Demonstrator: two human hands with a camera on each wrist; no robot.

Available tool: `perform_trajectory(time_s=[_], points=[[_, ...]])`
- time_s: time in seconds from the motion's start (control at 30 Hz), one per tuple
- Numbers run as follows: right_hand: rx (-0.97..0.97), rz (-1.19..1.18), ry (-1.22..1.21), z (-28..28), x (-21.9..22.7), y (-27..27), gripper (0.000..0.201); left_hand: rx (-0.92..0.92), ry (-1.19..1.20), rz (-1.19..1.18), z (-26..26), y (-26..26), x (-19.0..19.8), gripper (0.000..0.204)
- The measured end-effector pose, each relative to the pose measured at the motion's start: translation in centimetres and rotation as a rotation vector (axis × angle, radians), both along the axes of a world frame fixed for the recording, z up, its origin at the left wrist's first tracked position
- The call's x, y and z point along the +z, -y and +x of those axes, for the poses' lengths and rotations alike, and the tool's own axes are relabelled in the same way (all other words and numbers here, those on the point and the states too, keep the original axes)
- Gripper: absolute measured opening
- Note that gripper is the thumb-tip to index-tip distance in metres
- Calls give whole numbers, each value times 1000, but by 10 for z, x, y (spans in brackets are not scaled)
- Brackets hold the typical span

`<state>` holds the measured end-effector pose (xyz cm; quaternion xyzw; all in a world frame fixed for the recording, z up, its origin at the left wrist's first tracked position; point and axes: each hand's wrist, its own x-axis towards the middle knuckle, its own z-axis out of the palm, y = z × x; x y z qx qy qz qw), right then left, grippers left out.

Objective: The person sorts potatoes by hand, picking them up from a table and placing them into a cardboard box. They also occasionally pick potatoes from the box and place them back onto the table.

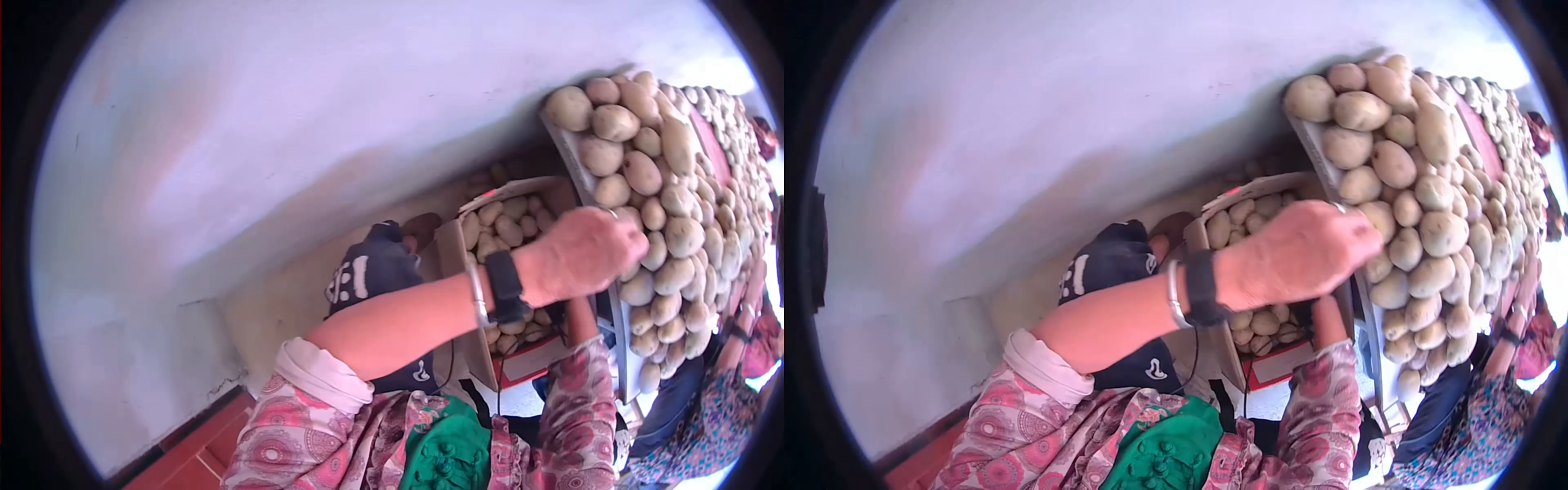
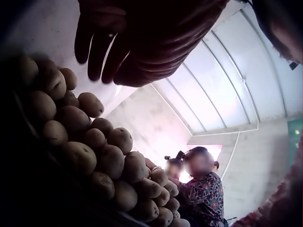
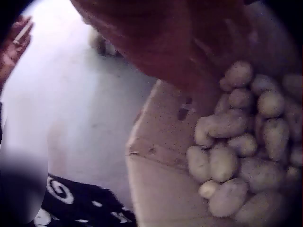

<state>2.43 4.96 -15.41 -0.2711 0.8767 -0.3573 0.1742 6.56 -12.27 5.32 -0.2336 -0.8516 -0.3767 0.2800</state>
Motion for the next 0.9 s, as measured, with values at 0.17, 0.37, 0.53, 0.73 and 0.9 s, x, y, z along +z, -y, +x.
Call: perform_trajectory(time_s=[0.17, 0.37, 0.53, 0.73, 0.9], points=[[90, 468, -216, -25, -53, 31, 45, -20, -14, -90, 5, -29, -3, 5], [101, 731, -860, -73, -122, 17, 46, -22, 14, -66, 9, -51, -20, 8], [168, 867, -650, -87, -113, 37, 50, 64, -70, 82, 8, -76, -18, 9], [-12, 523, -394, -55, -72, 51, 60, 70, -102, 142, 9, -87, -16, 11], [-110, 259, -318, -21, -61, 44, 58, 64, -73, 115, 11, -99, -16, 10]])
